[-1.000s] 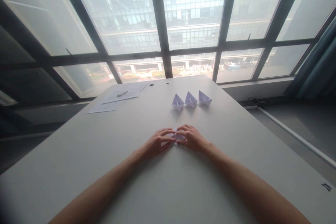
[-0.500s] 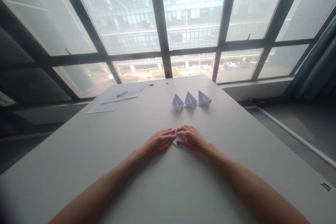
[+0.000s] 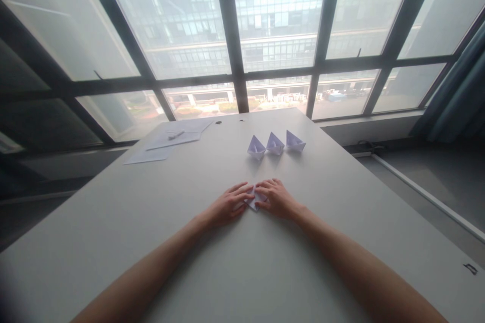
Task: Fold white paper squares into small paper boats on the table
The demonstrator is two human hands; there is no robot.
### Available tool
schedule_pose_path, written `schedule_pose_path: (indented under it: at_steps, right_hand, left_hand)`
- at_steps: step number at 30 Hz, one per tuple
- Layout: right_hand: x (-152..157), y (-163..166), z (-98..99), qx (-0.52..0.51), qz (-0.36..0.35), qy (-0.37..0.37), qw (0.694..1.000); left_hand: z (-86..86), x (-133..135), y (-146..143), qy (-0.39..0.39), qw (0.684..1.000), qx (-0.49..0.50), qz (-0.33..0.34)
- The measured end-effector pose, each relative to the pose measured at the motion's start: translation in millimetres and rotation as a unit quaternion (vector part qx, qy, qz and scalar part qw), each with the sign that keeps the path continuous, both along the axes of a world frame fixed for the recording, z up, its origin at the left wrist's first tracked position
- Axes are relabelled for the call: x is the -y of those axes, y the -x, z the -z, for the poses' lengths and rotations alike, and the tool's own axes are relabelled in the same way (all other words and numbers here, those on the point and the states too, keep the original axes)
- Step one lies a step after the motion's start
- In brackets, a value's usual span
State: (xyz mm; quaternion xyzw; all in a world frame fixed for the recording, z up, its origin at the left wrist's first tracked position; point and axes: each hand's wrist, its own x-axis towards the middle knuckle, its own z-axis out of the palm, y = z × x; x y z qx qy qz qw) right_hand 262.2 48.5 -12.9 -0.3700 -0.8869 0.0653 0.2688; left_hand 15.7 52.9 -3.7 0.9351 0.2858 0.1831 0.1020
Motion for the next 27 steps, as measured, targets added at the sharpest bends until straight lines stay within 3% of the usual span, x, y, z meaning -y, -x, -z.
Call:
schedule_pose_path:
  at_steps: [27]
  right_hand:
    - [0.2, -0.8, 0.2, 0.020, 0.007, 0.011, 1.000]
  left_hand:
    - [-2.8, 0.6, -1.3, 0.002, 0.999, -0.040, -0.008]
